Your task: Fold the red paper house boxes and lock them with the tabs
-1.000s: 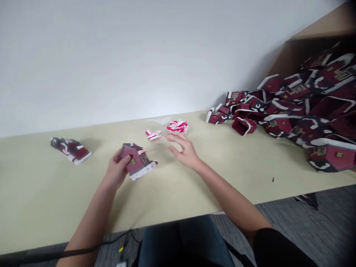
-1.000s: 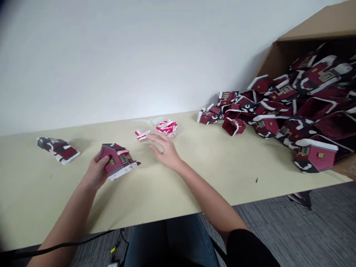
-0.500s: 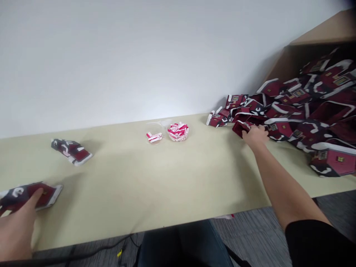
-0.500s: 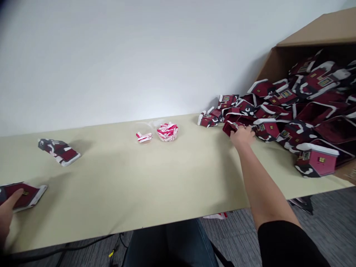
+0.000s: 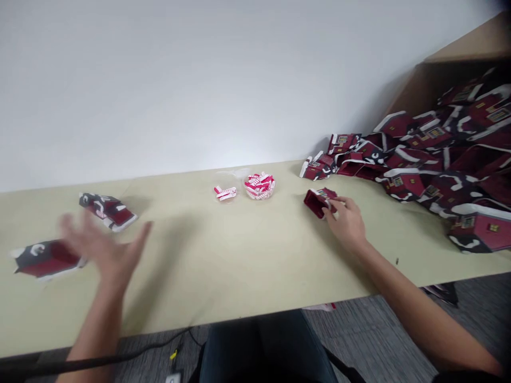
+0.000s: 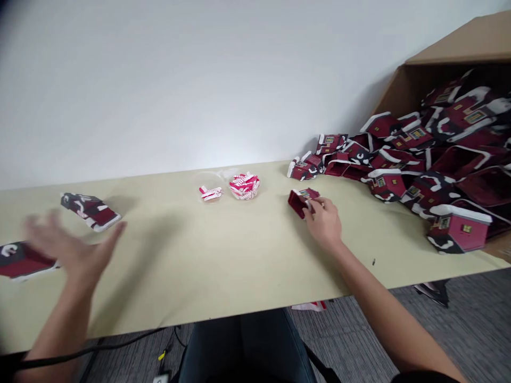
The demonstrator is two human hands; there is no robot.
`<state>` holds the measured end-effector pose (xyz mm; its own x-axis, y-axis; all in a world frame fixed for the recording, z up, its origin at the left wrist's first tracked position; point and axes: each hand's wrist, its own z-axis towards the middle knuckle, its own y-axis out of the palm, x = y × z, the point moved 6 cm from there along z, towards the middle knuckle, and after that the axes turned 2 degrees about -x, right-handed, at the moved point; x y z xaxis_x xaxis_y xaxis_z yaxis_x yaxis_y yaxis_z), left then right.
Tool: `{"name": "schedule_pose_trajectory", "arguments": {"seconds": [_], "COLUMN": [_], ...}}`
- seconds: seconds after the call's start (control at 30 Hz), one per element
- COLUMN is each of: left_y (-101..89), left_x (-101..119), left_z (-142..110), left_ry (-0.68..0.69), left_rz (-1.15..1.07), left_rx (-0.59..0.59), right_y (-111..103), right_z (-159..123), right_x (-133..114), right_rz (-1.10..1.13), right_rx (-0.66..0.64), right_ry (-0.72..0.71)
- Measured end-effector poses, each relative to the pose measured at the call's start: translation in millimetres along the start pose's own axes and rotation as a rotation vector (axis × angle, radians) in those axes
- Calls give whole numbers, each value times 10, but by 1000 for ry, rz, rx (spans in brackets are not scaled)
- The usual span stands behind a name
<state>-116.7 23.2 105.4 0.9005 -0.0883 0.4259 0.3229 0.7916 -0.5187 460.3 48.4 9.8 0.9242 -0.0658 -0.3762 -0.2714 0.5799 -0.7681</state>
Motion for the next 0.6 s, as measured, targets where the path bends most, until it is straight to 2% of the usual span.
{"name": "schedule_pose_trajectory", "arguments": {"seconds": [0.03,0.07,0.13,0.2,0.27,0.33,0.4,0.5,0.6], "left_y": [158,341,670,940,1121,1197,1211,1226,1260], "left_x": [307,603,1137,1564,1837,1973,2024,2007,1898], "left_z": [-73,-165,-379,-604,-784,-855,-836,-797,-784], "left_ry": [104,175,234,211,116,37,17,29,25], "left_rz": [-46,-126,-312,-454,-466,-359,-197,-6,95], "left_rx": [-56,-165,-400,-675,-922,-1034,-1043,-1060,-1089], "right_y": [0,-1,6,22,35,36,25,37,171], "right_z": [-125,-247,-478,-668,-791,-832,-784,-587,-378], "right_x": [-165,-335,-690,-1043,-1376,-1659,-1849,-1957,-1995], "right_rz": [15,29,66,122,223,365,527,717,732], "right_rx": [4,5,-11,-50,-109,-191,-278,-370,-463], "right_ry": [-66,-128,-249,-352,-446,-531,-562,-490,-426]}}
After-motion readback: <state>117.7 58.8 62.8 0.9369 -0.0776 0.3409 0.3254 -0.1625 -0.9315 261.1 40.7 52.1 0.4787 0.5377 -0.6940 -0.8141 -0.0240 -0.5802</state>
